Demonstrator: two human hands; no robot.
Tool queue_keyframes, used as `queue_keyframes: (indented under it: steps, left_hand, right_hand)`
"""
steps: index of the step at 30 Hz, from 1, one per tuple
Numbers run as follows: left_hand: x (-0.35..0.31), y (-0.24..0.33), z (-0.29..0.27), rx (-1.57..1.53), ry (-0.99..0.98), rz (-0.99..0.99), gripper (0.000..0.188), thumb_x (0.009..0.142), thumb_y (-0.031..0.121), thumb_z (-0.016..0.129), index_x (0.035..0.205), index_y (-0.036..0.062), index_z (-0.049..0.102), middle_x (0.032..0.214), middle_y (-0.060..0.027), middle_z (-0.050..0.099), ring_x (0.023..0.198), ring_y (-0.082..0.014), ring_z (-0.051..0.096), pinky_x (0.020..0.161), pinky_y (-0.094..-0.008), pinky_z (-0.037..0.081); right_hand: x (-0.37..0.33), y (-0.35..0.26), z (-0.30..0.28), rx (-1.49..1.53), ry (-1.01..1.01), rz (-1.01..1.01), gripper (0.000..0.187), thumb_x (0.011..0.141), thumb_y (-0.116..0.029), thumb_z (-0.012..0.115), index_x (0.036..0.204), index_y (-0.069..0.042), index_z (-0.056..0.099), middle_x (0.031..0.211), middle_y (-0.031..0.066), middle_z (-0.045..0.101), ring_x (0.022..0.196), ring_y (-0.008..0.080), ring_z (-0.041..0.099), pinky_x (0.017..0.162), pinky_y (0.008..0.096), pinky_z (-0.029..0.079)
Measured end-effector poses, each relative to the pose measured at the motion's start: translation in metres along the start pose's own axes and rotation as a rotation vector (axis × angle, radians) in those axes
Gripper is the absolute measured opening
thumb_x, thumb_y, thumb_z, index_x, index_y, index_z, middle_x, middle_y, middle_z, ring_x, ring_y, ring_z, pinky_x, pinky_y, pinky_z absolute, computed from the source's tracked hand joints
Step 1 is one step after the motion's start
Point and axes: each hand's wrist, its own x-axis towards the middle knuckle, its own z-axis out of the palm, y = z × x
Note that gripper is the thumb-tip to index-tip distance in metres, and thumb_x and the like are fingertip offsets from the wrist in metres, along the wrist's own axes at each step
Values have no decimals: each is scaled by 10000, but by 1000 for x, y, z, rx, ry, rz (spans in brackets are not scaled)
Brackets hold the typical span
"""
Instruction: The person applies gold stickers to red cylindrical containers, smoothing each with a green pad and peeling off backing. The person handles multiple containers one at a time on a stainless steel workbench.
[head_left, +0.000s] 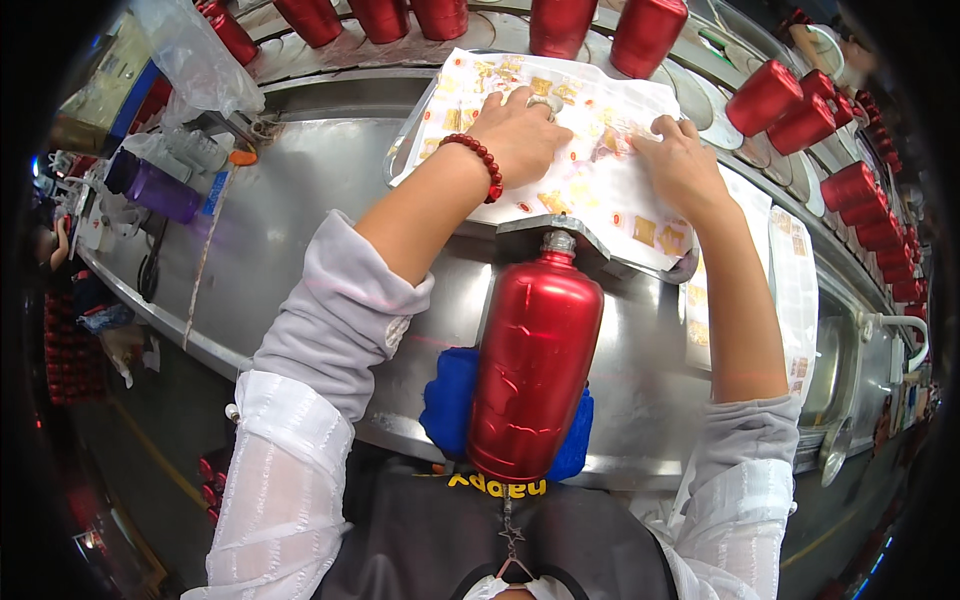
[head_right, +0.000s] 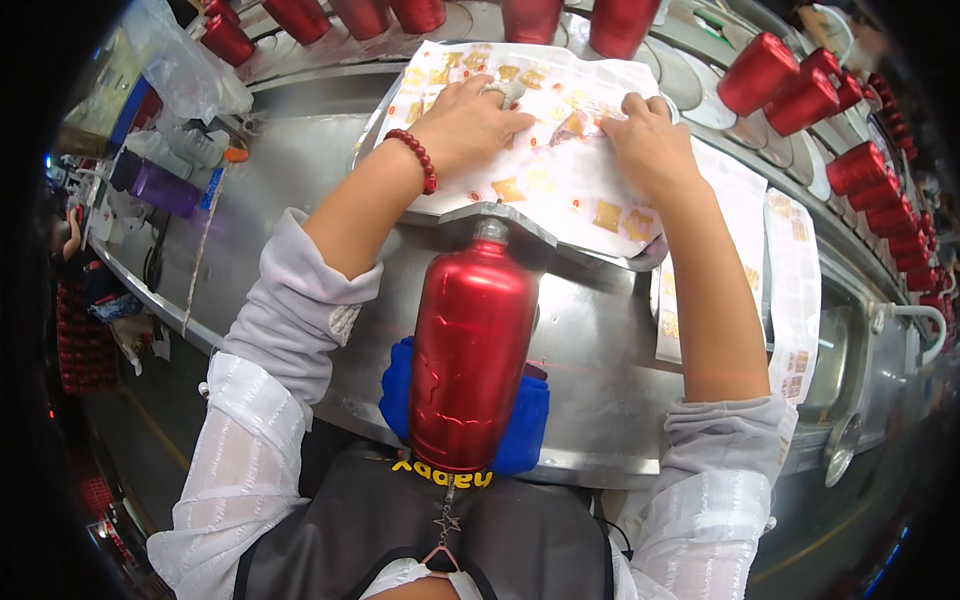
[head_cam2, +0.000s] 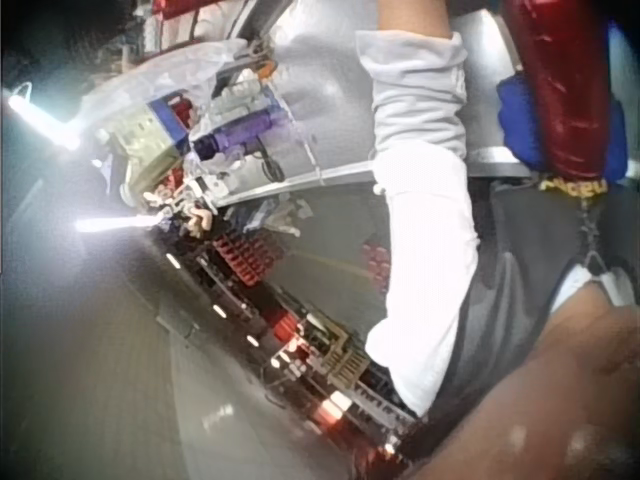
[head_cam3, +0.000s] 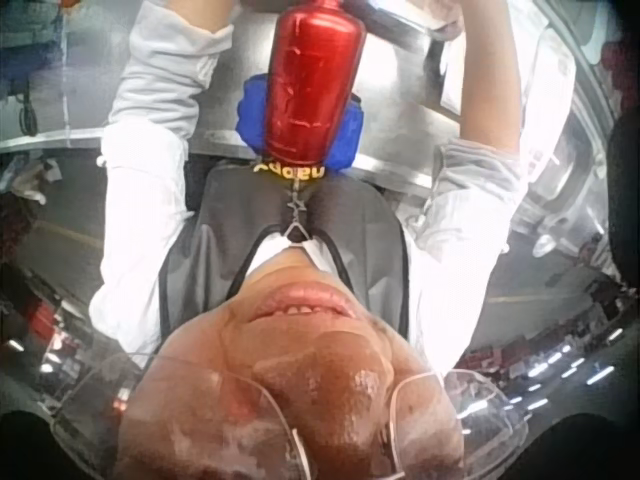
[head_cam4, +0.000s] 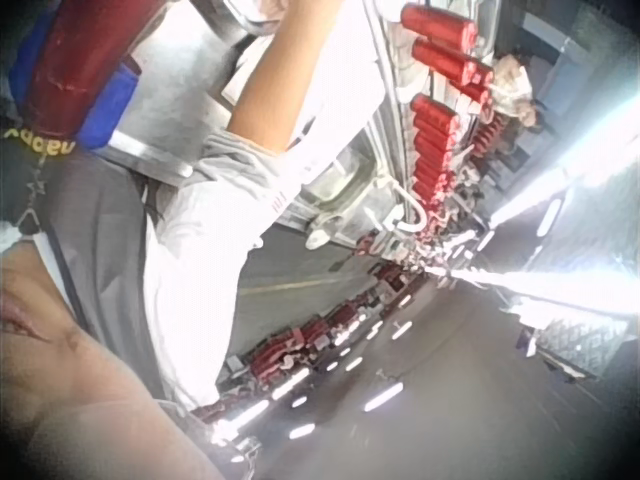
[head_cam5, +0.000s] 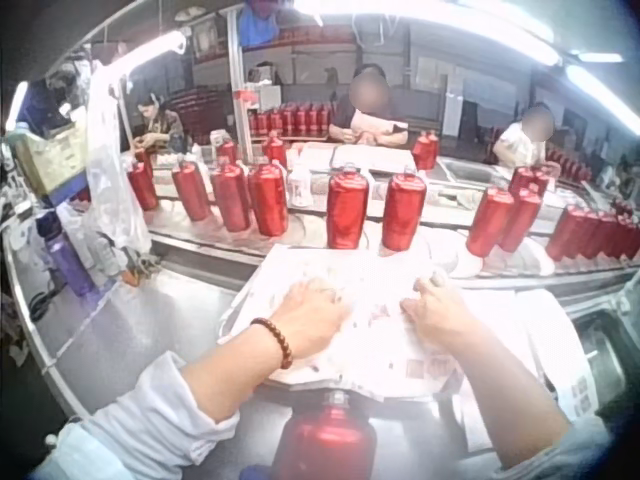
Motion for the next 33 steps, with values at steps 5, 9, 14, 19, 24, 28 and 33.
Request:
queue_keyframes:
  steps: [5, 9, 14, 19, 24, 28, 33]
  left_hand:
    - [4, 4, -5, 123, -5, 4, 300, 950, 226, 569, 1217, 177, 699, 1222, -145, 650, 1334, -400, 444, 1100, -541, 349]
    - [13, 16, -6, 17, 108, 54, 311, 952, 290, 583, 1201, 152, 709, 1229, -157, 653, 1295, -392, 484, 1085, -517, 377]
    - [28, 44, 7, -187, 196, 102, 285, 921, 310, 605, 1115, 135, 722, 1154, -157, 662, 1264, -373, 505, 1063, -497, 404]
    - [31, 39, 13, -240, 248, 202, 193, 899, 198, 606, 1039, 116, 712, 1086, -149, 658, 1252, -379, 502, 1073, -497, 398]
    - [26, 35, 13, -257, 203, 242, 257, 899, 215, 609, 1127, 152, 711, 1080, -166, 644, 1248, -404, 495, 1096, -499, 380]
    - [26, 33, 19, -222, 243, 266, 400, 896, 268, 630, 1292, 242, 680, 1200, -186, 622, 1276, -438, 461, 1123, -514, 351]
    - [15, 32, 22, -197, 227, 357, 372, 911, 248, 656, 1278, 290, 691, 1242, -172, 617, 1293, -436, 453, 1125, -526, 349]
  right_hand:
    - [-8, 18, -5, -25, -27, 81, 248, 888, -124, 586, 1049, -160, 771, 1256, 107, 602, 1208, 299, 542, 939, 433, 523]
    - [-14, 25, 3, 77, 123, 27, 226, 895, -131, 612, 1061, -121, 765, 1203, 125, 624, 1185, 322, 555, 937, 440, 518]
    - [-7, 26, 18, 354, 241, -48, 219, 920, -158, 622, 1083, -92, 752, 1211, 149, 628, 1168, 351, 558, 970, 447, 498]
    - [-13, 33, 14, 283, 145, -33, 203, 908, -135, 635, 1064, -88, 756, 1217, 157, 623, 1151, 365, 561, 977, 436, 494]
    - [-18, 43, 7, 222, 134, 3, 215, 887, -92, 626, 1048, -102, 767, 1200, 140, 623, 1128, 354, 564, 953, 433, 502]
    - [-16, 47, 15, 191, 108, 48, 269, 864, -70, 632, 1088, -123, 770, 1227, 127, 611, 1128, 335, 564, 936, 420, 514]
    - [-9, 44, 2, 57, 57, 70, 315, 837, -79, 662, 1122, -158, 772, 1246, 108, 597, 1174, 320, 551, 936, 415, 530]
